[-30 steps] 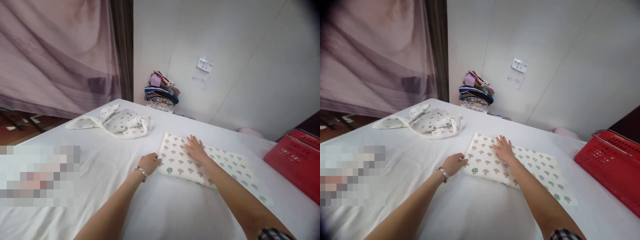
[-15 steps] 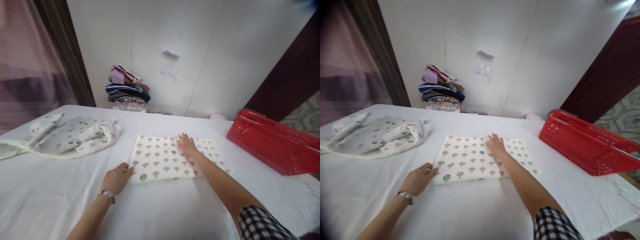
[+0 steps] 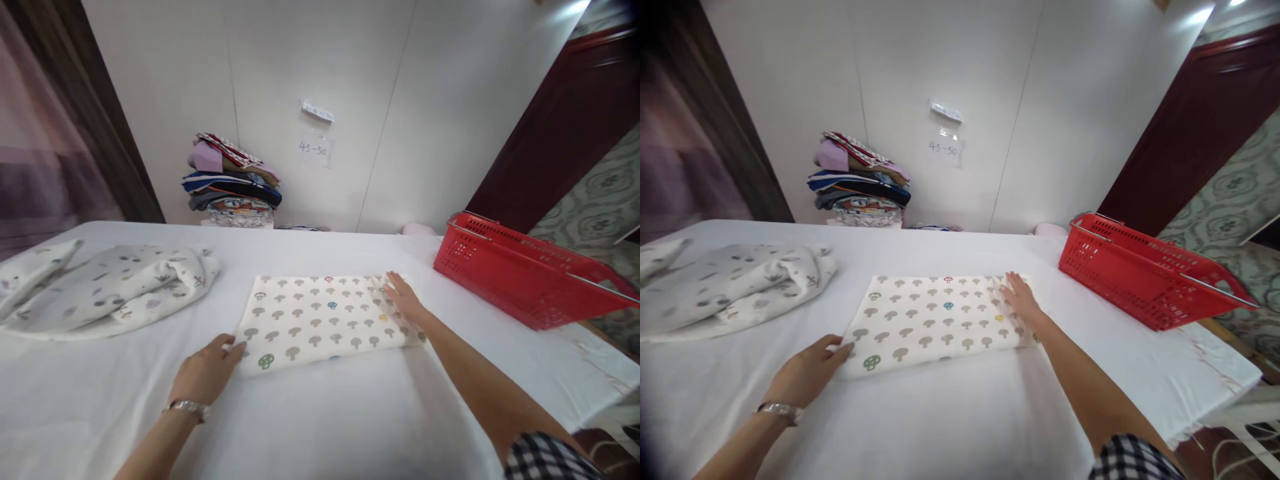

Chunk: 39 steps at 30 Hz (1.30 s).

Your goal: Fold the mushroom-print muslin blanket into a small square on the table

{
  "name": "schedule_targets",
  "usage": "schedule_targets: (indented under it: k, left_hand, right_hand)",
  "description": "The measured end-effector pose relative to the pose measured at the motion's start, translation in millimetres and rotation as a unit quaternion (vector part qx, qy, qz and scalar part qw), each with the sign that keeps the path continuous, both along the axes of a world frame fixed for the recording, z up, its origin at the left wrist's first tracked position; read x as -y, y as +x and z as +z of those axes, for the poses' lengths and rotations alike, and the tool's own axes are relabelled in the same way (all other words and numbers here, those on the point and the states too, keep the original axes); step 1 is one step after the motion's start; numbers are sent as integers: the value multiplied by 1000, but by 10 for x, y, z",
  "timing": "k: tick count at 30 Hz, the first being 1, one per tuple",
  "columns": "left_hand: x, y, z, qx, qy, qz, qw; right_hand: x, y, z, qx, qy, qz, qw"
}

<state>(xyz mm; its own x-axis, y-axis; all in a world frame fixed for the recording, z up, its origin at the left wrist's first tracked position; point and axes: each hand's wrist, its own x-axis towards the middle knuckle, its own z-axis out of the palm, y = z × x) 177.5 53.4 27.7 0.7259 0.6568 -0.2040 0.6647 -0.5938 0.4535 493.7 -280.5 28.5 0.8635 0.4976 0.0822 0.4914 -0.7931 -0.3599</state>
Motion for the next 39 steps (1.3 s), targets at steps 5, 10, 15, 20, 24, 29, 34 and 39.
schedule_targets:
  k: [5,10,15,20,24,29,34,39]
  left_hand:
    - [114,-31,30,138,115,-67,981]
    - [263,-137,-82,152,197,-283,927]
    - [179,-230,-127,99,252,-272,923]
    - [74,-177,-104,87,290,-269,914]
    - [40,-151,-121,134,272,-272,913]
    - [-53,-104,134,281,219,-226,907]
    - [-79,-61,920,393,63,-89,913]
    - [10,7,1576,501,-161,-19,850]
  right_hand:
    - [1003,-355,-165,48,-7,94,994]
    - [1496,-531,-304,102,-102,175,974]
    - [1564,-409,-345,142,-120,144,972]
    - [1499,-217,-385,143,-115,146,972]
    - [1458,-107,-395,132,-46,124,982]
    - [1479,-61,10,80,127,29,988]
    - [1546,-116,868,41,327,4,944]
    - [1503,-139,1468,6,497,-32,867]
